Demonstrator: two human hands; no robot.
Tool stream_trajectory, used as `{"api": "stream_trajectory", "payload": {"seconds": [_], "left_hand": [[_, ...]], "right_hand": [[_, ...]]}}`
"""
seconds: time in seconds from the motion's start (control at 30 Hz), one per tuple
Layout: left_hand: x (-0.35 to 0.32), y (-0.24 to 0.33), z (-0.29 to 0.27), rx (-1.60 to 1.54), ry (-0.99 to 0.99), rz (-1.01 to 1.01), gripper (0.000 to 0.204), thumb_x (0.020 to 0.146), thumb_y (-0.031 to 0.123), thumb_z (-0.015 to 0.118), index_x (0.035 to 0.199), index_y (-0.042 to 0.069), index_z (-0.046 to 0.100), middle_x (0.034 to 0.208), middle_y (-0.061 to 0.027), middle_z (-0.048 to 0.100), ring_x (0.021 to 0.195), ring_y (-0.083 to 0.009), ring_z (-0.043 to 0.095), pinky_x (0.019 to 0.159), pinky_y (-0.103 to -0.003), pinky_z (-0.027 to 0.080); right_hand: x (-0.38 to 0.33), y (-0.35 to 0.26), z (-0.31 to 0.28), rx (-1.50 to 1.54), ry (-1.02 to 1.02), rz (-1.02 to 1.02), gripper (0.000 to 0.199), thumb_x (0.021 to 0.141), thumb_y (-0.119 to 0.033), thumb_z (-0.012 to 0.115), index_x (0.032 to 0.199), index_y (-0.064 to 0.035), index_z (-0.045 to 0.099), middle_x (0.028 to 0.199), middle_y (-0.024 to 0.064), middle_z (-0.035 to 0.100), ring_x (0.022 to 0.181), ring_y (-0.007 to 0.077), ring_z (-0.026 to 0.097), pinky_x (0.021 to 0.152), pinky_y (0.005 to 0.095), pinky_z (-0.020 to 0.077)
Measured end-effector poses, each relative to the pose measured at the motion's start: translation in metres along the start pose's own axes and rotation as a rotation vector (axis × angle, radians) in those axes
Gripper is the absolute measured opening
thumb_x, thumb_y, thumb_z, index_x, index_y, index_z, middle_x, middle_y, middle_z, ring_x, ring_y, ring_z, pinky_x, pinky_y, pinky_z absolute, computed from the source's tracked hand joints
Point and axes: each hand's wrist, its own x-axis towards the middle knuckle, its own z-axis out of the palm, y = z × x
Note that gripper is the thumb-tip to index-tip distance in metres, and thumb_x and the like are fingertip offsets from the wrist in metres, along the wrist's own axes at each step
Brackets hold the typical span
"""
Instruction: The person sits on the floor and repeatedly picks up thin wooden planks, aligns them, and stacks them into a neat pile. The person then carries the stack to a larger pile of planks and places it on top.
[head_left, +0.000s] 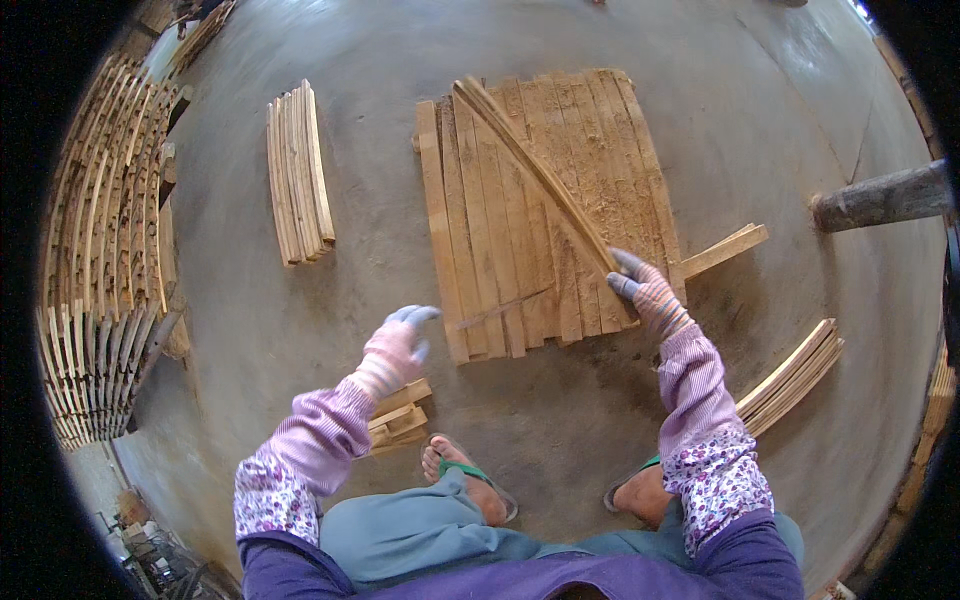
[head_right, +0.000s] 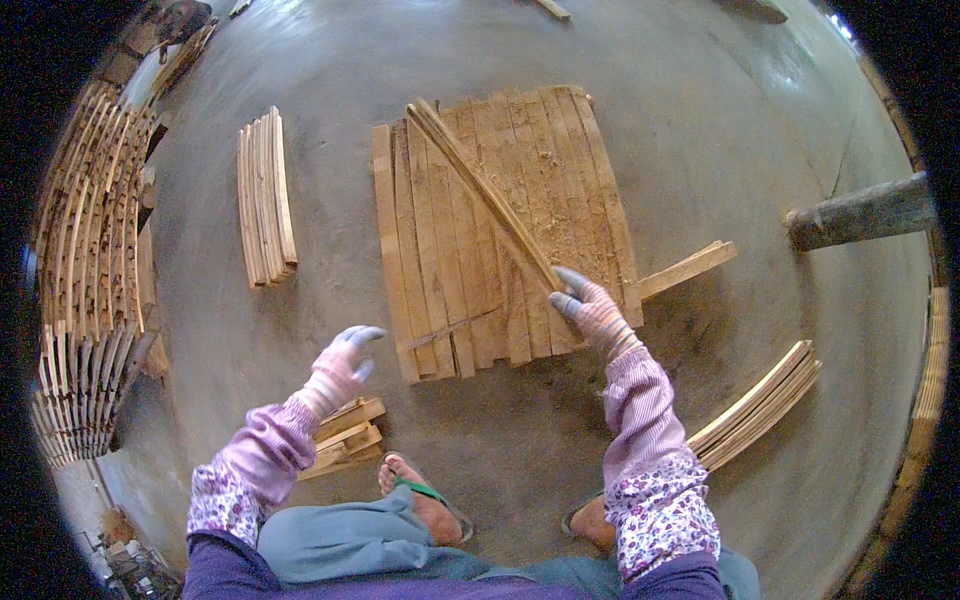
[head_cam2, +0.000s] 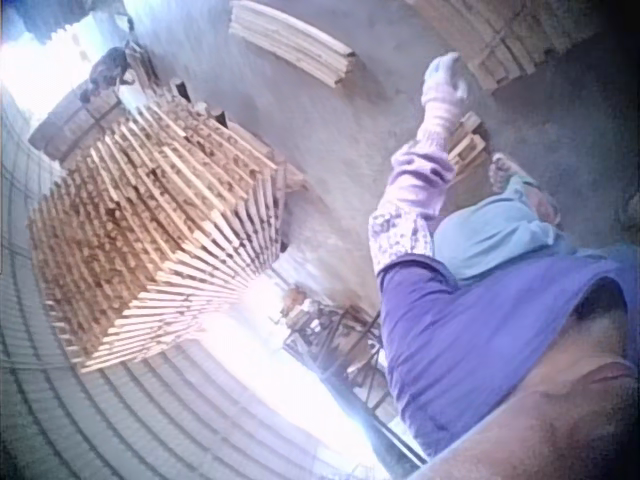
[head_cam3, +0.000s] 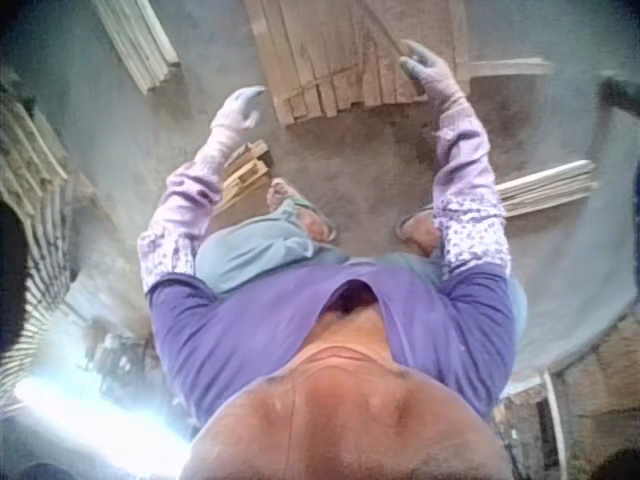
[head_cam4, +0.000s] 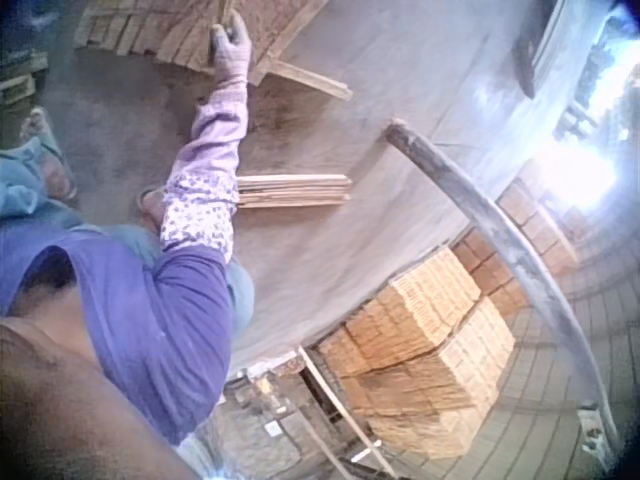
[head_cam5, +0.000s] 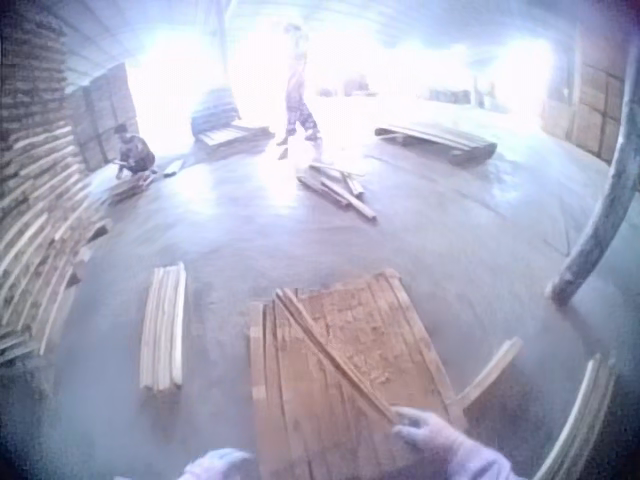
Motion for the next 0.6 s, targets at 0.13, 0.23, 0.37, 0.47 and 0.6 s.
{"api": "stream_trajectory", "payload": {"seconds": [0.13, 0.23, 0.37, 0.47, 0.6], "left_hand": [[0.060, 0.045, 0.027, -0.186, -0.199, 0.065, 0.053, 0.091, 0.014, 0.064, 0.142, 0.011, 0.051, 0.133, -0.0188, 0.062, 0.124, -0.0348, 0.060, 0.105, -0.042, 0.047], [0.090, 0.071, 0.045, -0.385, -0.243, -0.063, 0.057, 0.096, 0.024, 0.064, 0.147, 0.006, 0.044, 0.133, -0.0217, 0.062, 0.122, -0.0340, 0.061, 0.102, -0.040, 0.049], [0.127, 0.068, 0.071, -0.618, -0.151, -0.214, 0.069, 0.099, 0.031, 0.063, 0.152, -0.002, 0.034, 0.140, -0.0250, 0.057, 0.131, -0.0344, 0.056, 0.108, -0.039, 0.045], [0.137, 0.070, 0.083, -0.703, -0.044, -0.209, 0.067, 0.097, 0.024, 0.068, 0.151, -0.001, 0.037, 0.129, -0.0175, 0.064, 0.112, -0.0225, 0.062, 0.093, -0.032, 0.052], [0.150, 0.043, 0.100, -0.860, -0.004, -0.225, 0.070, 0.095, 0.016, 0.070, 0.152, -0.003, 0.034, 0.139, -0.0211, 0.057, 0.126, -0.0276, 0.056, 0.103, -0.034, 0.047]], "right_hand": [[-0.011, 0.022, 0.026, 0.644, -0.321, 0.158, 0.052, 0.100, -0.026, 0.062, 0.146, -0.0075, 0.046, 0.116, 0.0130, 0.069, 0.099, 0.0244, 0.071, 0.080, 0.0404, 0.0618], [-0.021, 0.027, 0.057, 0.766, -0.308, 0.194, 0.052, 0.101, -0.027, 0.061, 0.147, -0.0081, 0.046, 0.121, 0.0136, 0.067, 0.102, 0.0291, 0.070, 0.087, 0.0431, 0.0599], [-0.019, 0.038, 0.076, 0.851, -0.254, 0.260, 0.051, 0.102, -0.029, 0.058, 0.148, -0.0097, 0.047, 0.130, 0.0097, 0.064, 0.114, 0.0252, 0.065, 0.097, 0.0423, 0.0550], [-0.022, 0.043, 0.081, 0.822, -0.180, 0.272, 0.052, 0.102, -0.031, 0.058, 0.149, -0.0102, 0.048, 0.135, 0.0079, 0.062, 0.120, 0.0227, 0.061, 0.100, 0.0417, 0.0524], [-0.016, 0.053, 0.098, 0.860, -0.213, 0.259, 0.052, 0.104, -0.034, 0.053, 0.149, -0.0085, 0.046, 0.132, 0.0124, 0.063, 0.117, 0.0265, 0.064, 0.098, 0.0469, 0.0548]]}}
